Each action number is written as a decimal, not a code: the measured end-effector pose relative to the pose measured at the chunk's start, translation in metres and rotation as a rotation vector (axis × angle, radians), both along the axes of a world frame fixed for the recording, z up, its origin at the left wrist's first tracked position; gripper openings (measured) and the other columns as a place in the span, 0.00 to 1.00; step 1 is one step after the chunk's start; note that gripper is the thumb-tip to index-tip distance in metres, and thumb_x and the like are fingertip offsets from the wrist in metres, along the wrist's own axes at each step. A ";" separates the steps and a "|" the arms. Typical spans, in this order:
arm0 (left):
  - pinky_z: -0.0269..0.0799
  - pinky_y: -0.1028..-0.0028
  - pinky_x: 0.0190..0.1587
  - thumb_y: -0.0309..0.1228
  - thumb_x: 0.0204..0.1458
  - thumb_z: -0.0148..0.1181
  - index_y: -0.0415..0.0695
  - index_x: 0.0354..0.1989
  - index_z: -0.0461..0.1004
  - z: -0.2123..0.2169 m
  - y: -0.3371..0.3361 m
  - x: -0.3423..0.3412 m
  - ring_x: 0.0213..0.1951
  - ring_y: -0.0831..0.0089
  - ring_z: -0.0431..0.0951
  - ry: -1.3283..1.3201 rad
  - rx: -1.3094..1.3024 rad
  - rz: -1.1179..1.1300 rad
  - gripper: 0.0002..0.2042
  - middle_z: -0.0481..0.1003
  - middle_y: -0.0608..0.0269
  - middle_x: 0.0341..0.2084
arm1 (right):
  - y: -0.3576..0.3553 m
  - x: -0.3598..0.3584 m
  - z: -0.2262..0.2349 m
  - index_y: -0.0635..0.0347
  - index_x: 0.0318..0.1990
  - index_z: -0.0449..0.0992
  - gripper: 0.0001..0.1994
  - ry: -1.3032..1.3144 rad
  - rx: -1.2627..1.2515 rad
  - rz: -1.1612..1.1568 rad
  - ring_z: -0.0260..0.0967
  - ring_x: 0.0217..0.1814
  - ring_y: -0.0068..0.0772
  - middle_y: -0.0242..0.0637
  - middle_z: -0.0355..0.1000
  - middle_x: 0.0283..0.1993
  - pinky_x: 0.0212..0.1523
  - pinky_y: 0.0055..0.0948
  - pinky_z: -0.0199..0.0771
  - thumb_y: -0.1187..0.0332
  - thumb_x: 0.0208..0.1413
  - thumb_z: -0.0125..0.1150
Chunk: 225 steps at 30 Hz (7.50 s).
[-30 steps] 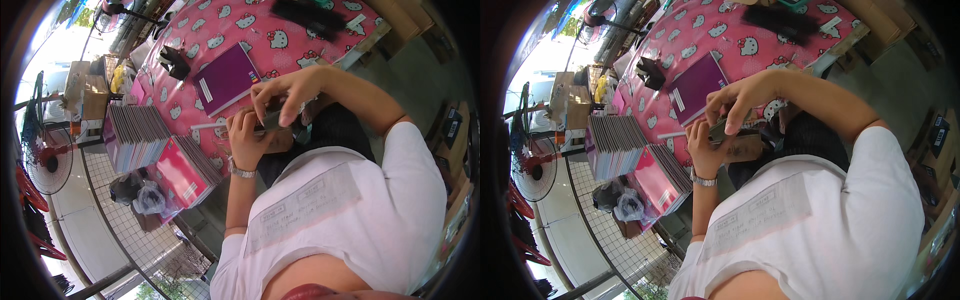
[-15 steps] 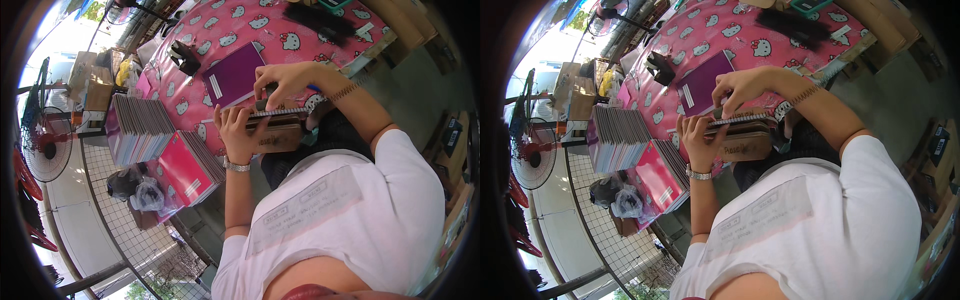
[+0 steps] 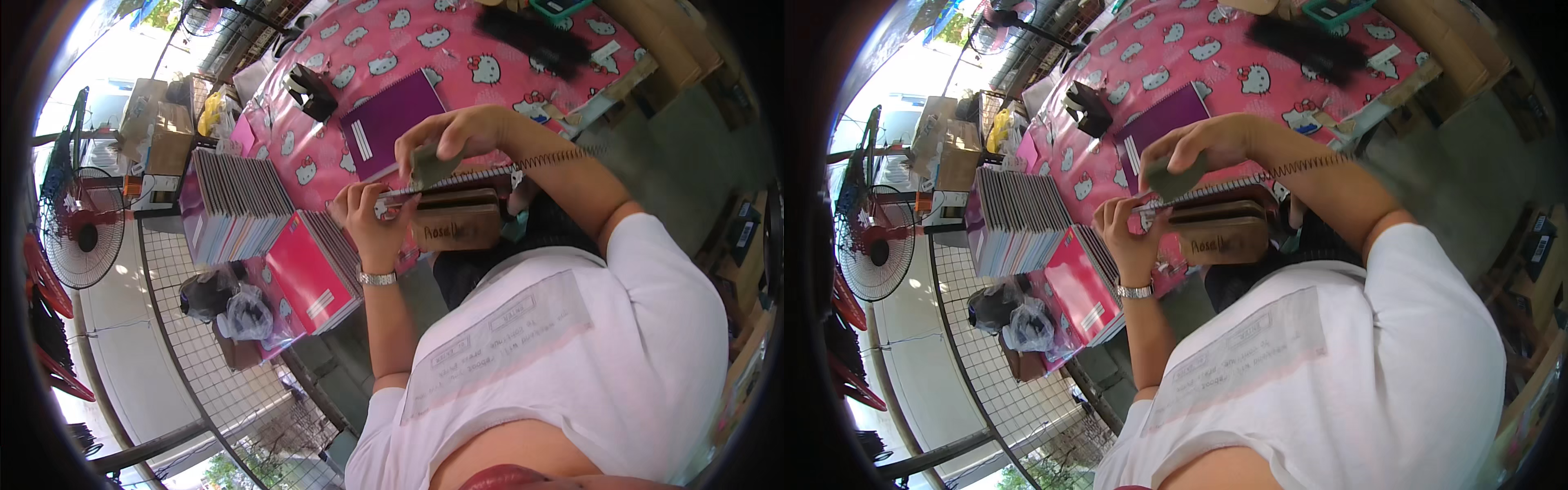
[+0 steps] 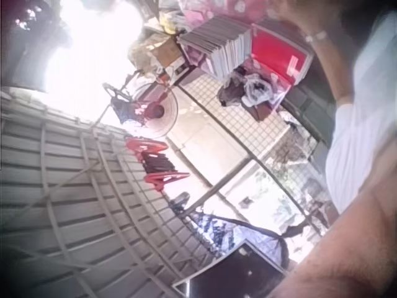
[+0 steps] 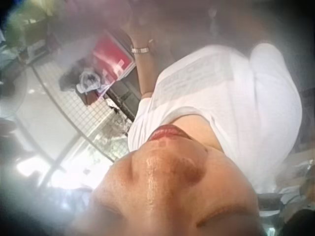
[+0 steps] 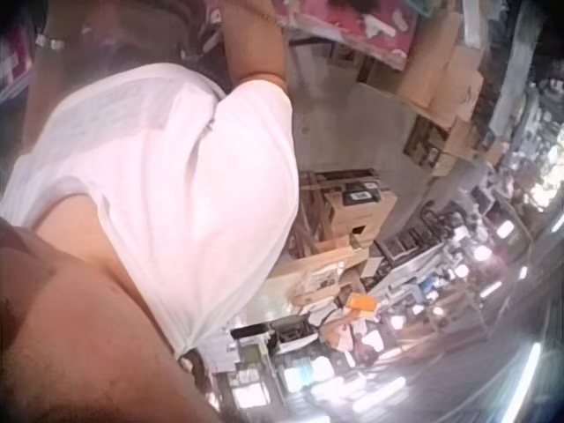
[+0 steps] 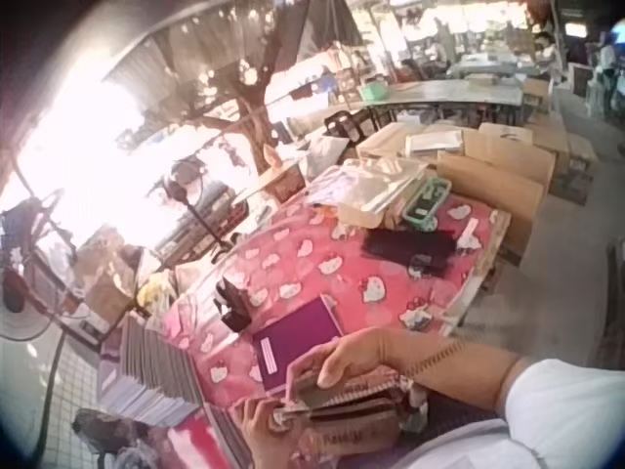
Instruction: The person organizes notebooks by inserting spiral bindings into them and placing them into a box.
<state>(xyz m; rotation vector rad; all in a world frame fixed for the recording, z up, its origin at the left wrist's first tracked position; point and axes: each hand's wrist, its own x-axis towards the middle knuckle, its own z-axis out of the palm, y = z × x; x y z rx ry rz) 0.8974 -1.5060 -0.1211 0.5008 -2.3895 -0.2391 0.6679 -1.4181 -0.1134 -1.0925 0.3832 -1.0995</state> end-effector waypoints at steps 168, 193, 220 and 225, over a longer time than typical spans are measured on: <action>0.73 0.50 0.35 0.41 0.57 0.50 0.41 0.55 0.67 -0.080 -0.214 -0.067 0.36 0.51 0.77 -0.452 1.357 0.692 0.21 0.76 0.43 0.40 | -0.088 -0.009 -0.135 0.63 0.49 0.65 0.19 1.487 0.568 -1.309 0.70 0.54 0.46 0.49 0.69 0.51 0.52 0.37 0.74 0.67 0.52 0.62; 0.69 0.70 0.27 0.31 0.55 0.57 0.41 0.43 0.75 -0.147 -0.193 -0.064 0.23 0.72 0.72 -0.259 1.287 0.370 0.10 0.72 0.65 0.24 | -0.090 -0.010 -0.139 0.62 0.47 0.68 0.13 1.514 0.552 -1.466 0.73 0.50 0.50 0.52 0.74 0.45 0.49 0.42 0.75 0.72 0.54 0.54; 0.66 0.75 0.25 0.23 0.50 0.55 0.43 0.54 0.66 -0.115 -0.186 -0.029 0.24 0.75 0.71 0.256 1.232 0.346 0.20 0.73 0.65 0.29 | -0.054 -0.022 -0.056 0.67 0.57 0.69 0.23 0.839 0.052 -0.969 0.77 0.37 0.47 0.52 0.76 0.38 0.35 0.44 0.74 0.75 0.52 0.61; 0.69 0.68 0.54 0.21 0.49 0.53 0.38 0.52 0.67 -0.001 -0.105 -0.032 0.48 0.70 0.72 0.757 1.041 -0.324 0.19 0.71 0.57 0.48 | 0.054 0.008 -0.006 0.63 0.61 0.65 0.26 0.839 0.117 -1.086 0.75 0.48 0.49 0.53 0.76 0.45 0.50 0.35 0.73 0.73 0.54 0.62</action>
